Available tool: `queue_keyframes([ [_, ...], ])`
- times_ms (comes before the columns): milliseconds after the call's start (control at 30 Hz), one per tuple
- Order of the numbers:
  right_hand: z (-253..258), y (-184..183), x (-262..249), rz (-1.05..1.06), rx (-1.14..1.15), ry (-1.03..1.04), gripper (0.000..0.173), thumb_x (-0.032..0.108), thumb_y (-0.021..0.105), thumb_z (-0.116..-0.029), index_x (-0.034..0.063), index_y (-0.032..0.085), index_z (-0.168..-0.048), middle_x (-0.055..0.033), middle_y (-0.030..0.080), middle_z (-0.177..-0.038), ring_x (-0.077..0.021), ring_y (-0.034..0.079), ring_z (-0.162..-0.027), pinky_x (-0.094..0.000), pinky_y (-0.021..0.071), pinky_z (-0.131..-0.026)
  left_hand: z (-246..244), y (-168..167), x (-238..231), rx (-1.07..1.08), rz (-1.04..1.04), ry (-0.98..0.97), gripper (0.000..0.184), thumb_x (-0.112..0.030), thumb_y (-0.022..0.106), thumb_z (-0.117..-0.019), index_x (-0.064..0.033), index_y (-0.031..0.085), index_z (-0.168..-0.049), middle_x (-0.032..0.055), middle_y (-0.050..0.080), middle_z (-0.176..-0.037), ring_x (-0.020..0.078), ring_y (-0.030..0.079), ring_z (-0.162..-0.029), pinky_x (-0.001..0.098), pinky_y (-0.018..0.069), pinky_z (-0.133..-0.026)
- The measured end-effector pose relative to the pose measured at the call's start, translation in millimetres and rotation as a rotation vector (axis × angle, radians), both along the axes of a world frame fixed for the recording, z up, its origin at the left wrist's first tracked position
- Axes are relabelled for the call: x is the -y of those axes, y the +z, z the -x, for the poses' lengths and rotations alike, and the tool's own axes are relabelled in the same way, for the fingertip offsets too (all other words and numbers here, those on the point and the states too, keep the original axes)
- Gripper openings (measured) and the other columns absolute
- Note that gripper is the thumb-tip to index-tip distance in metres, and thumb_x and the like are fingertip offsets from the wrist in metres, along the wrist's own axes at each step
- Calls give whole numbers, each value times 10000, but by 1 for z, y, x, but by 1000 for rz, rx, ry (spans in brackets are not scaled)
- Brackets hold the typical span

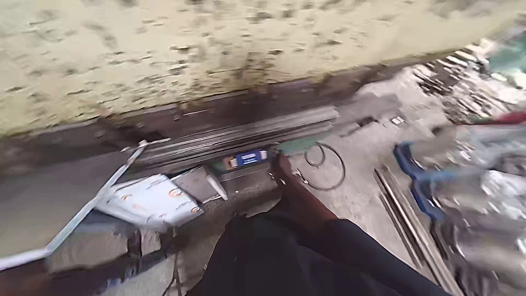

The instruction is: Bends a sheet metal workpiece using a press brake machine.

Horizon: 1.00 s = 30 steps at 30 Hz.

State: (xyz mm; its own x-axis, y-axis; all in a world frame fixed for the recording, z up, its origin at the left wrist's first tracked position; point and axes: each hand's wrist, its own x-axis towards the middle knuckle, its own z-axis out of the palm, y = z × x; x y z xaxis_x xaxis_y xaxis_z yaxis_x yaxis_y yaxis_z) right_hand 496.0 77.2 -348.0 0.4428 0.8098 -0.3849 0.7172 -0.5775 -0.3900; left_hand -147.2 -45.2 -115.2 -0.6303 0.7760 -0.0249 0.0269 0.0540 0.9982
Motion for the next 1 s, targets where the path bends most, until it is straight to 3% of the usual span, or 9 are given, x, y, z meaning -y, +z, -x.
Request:
queue_keyframes([
  [67,9,7,-5,-8,17,44,588,314,584,-1015,44,425,-1512,-271,648,-1279,-440,653,-1154,-630,522,-957,-30,8,-5,67,-18,229,438,-241,572,-1028,-68,493,-1423,99,653,-1268,199,668,-1117,433,590,-931],
  [167,13,7,-6,-41,63,61,666,336,621,-987,23,391,-1527,-293,647,-1256,-468,657,-1128,-660,530,-926,-53,17,-17,203,-132,358,546,-242,687,-960,-119,470,-1446,105,657,-1289,260,681,-1123,512,610,-895],
  [267,11,0,-6,-46,71,25,611,326,635,-972,45,439,-1478,-264,685,-1177,-451,679,-1087,-659,541,-883,-56,5,-12,241,-170,362,581,-174,688,-945,-123,436,-1465,122,639,-1325,288,666,-1166,551,601,-906],
  [433,10,-12,-7,-74,46,14,551,300,615,-982,41,454,-1441,-242,702,-1123,-419,707,-1015,-645,557,-857,-64,-22,13,285,-69,452,493,-100,679,-944,-118,485,-1397,105,667,-1226,251,699,-1058,510,619,-842],
  [533,10,-15,-8,-76,45,7,545,300,611,-990,39,455,-1442,-243,703,-1129,-416,711,-1010,-643,555,-860,-62,-56,31,288,-1,471,445,-59,683,-931,-76,522,-1346,121,687,-1148,247,718,-966,484,633,-775],
  [700,7,-25,-9,-91,44,11,536,327,604,-1003,40,457,-1430,-221,714,-1094,-399,724,-965,-631,571,-832,-60,-105,49,353,73,499,438,-67,709,-939,-45,533,-1339,157,694,-1129,266,724,-934,476,633,-750],
  [867,6,-23,-5,-143,-6,44,648,327,636,-1001,-1,399,-1507,-278,676,-1218,-454,683,-1090,-671,531,-933,-58,-141,58,385,108,477,492,-131,753,-923,-51,551,-1364,156,697,-1183,273,709,-1023,497,615,-844],
  [1000,0,-34,-6,-130,-40,45,653,372,644,-1001,5,403,-1484,-252,712,-1123,-433,723,-978,-660,564,-864,-53,-163,61,422,92,464,519,-152,736,-948,-35,517,-1403,190,690,-1210,302,713,-1039,510,617,-857],
])
